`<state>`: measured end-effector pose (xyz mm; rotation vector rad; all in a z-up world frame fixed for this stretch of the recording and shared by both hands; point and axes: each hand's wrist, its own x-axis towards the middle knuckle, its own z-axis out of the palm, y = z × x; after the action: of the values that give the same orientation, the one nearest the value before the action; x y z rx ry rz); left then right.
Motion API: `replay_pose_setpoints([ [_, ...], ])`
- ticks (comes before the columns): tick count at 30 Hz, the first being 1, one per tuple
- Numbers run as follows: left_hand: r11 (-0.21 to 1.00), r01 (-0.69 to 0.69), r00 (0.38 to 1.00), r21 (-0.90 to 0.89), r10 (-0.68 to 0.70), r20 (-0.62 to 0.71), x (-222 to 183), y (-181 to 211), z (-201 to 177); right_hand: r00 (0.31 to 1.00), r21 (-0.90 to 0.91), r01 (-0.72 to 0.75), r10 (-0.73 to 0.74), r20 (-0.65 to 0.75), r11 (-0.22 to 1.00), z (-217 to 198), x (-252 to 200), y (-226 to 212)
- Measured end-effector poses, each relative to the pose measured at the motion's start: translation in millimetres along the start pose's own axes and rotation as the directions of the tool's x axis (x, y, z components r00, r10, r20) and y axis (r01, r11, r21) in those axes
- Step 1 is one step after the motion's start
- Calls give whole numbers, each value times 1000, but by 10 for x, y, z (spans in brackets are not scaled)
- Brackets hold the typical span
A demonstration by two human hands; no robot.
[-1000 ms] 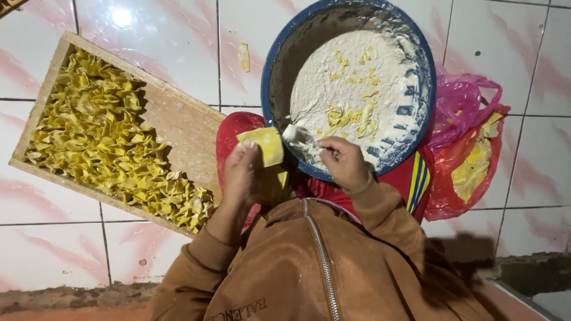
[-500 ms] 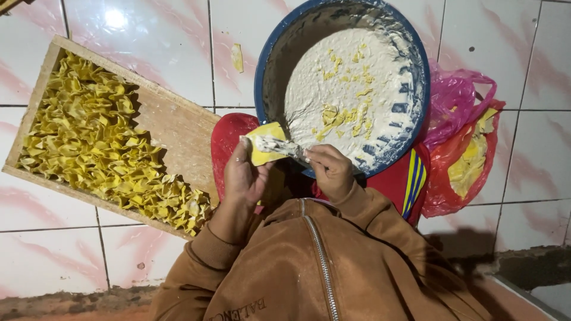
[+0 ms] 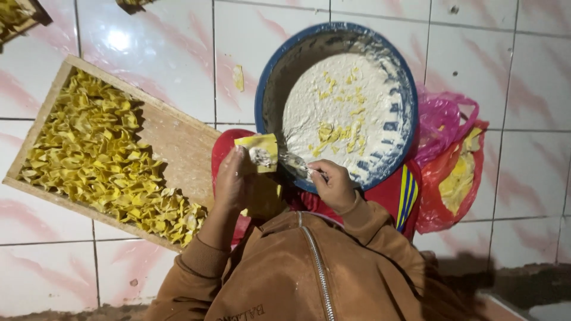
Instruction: Folding small dough wrappers with filling to create dumplings or similar food items
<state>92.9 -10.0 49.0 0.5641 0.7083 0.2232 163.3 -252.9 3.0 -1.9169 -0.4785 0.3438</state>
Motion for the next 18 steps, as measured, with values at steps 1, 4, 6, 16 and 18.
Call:
replay_pose_setpoints([
  [1, 1000, -9, 1000, -5, 9, 8, -41, 53, 104, 1000, -4, 13, -13, -1, 1000, 59, -18, 118],
  [4, 997, -21, 997, 74, 15, 78, -113, 109, 322, 991, -32, 113, -115, -69, 993, 182, 46, 212],
  [6, 997, 23, 996, 80, -30, 83, -98, 13, 344, 959, -49, 281, -282, -25, 959, 211, 203, -87],
  [16, 857, -49, 931, 512, -147, 335, 240, -325, 136, 918, -99, 371, -381, -108, 923, 103, 555, -662],
  [18, 786, -229, 853, 575, -123, 507, 294, -272, 148, 939, -82, 319, -327, -106, 944, 108, 545, -616],
])
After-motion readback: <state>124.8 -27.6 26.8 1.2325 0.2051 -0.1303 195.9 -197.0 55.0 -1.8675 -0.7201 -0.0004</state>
